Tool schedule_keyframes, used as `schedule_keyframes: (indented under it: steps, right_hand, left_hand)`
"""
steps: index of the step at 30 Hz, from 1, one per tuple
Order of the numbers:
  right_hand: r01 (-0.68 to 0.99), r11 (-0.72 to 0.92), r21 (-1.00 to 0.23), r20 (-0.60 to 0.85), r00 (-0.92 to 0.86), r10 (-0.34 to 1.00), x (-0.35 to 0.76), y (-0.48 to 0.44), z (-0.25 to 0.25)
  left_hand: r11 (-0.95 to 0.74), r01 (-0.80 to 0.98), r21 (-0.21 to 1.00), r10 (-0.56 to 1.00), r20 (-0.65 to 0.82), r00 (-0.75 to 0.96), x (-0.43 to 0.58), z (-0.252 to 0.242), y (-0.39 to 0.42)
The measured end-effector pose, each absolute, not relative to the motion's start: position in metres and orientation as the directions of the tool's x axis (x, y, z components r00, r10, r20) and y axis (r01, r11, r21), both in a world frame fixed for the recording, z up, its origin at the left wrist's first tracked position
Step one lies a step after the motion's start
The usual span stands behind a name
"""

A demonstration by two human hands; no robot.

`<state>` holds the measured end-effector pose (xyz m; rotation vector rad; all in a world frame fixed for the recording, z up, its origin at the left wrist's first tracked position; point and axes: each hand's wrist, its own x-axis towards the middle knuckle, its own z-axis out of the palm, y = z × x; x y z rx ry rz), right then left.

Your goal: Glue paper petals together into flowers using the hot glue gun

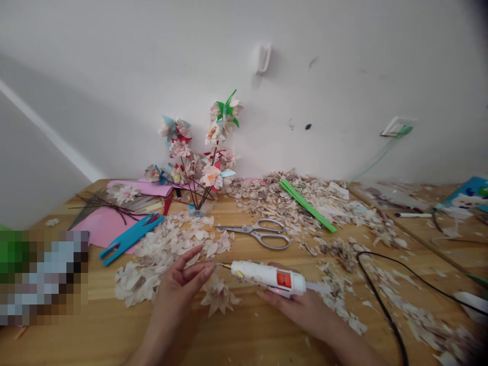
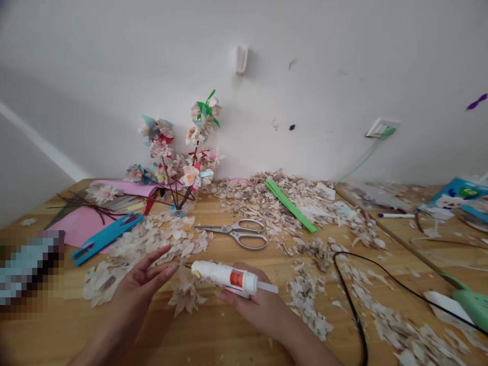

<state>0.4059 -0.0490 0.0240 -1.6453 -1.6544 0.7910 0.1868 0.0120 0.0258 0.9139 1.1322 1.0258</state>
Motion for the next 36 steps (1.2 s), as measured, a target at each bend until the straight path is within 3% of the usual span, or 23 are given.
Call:
schedule_keyframes:
  steps: [18, 23, 27, 36]
  right_hand:
    - [0.613, 0.102, -0.784, 0.105, -0.030, 0.994, 0.405, -0.050, 0.029]
    - [0.554, 0.028, -0.832, 0.015, -0.028, 0.999, 0.412, -0.046, 0.021]
    - [0.515, 0.029, -0.857, 0.034, 0.000, 0.999, 0.425, -0.034, 0.012]
    - [0.638, -0.068, -0.767, 0.024, 0.135, 0.991, 0.447, -0.012, -0.009]
  left_hand:
    - [0.260, -0.169, 0.951, 0.965, -0.252, 0.068, 0.188, 0.029, 0.011]
    - [0.280, -0.197, 0.940, 0.959, -0.267, 0.091, 0.186, 0.023, 0.013]
    - [0.297, -0.216, 0.930, 0.954, -0.279, 0.114, 0.184, 0.021, 0.016]
    - [0.279, -0.294, 0.914, 0.959, -0.282, 0.033, 0.183, 0.039, 0.015]
